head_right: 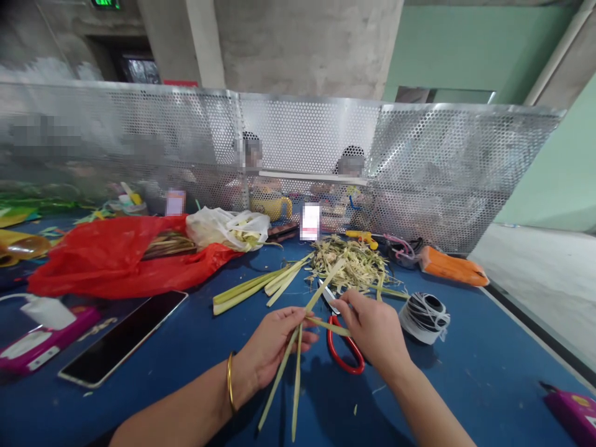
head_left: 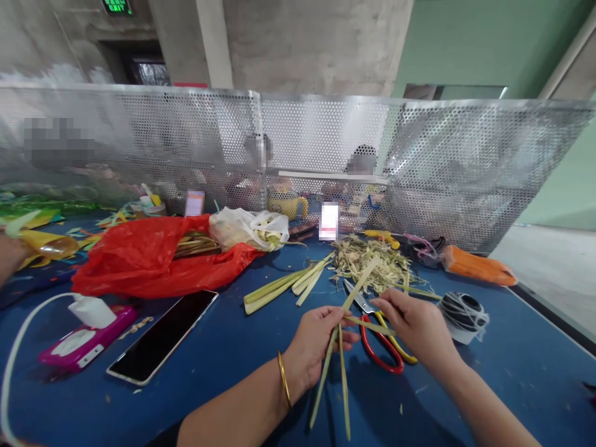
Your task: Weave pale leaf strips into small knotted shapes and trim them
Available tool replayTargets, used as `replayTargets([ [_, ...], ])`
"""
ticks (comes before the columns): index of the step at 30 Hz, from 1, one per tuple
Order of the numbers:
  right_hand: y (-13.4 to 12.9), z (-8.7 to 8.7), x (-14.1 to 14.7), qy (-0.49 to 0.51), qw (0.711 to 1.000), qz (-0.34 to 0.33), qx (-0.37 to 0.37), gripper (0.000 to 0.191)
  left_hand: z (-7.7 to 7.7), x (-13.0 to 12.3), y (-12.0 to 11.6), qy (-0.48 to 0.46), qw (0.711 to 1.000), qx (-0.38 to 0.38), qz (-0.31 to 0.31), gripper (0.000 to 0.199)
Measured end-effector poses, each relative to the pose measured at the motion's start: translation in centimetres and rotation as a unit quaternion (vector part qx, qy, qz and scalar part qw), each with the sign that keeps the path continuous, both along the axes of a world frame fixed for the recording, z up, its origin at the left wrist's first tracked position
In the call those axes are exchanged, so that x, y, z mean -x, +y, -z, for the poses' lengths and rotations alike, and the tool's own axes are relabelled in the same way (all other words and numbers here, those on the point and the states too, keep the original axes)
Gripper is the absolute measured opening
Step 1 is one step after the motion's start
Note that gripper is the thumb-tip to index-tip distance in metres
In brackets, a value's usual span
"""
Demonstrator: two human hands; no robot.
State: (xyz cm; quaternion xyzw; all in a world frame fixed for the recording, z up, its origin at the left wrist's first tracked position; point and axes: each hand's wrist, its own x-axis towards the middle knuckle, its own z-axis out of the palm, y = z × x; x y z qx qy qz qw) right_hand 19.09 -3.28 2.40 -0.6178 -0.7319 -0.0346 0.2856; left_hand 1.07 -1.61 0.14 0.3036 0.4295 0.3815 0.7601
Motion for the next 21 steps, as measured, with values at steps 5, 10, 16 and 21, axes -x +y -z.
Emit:
replayTargets([
  [5, -0.1, 0.1, -0.2, -0.055, 0.997, 0.031, -0.037, 0.045, 0.6, 0.0, 0.3, 0.007, 1.000, -0.026, 0.011, 0.017],
  [10, 0.7, 1.3, -0.3, -0.152, 0.986, 0.070, 0.005, 0.038, 0.1, 0.2, 0.1, -0.098, 0.994, 0.056, 0.017, 0.013],
  [16, 0.8, 1.3, 0.2, -0.155, 0.982, -0.008, -0.108, 0.019, 0.0, 0.2, -0.1, -0.149, 0.985, 0.091, 0.004, 0.015],
  [21, -1.2, 0.1, 2.7, -0.133, 0.940, -0.281, -0.142, 0.022, 0.6, 0.2, 0.4, -0.161, 0.984, 0.071, -0.025, 0.015],
])
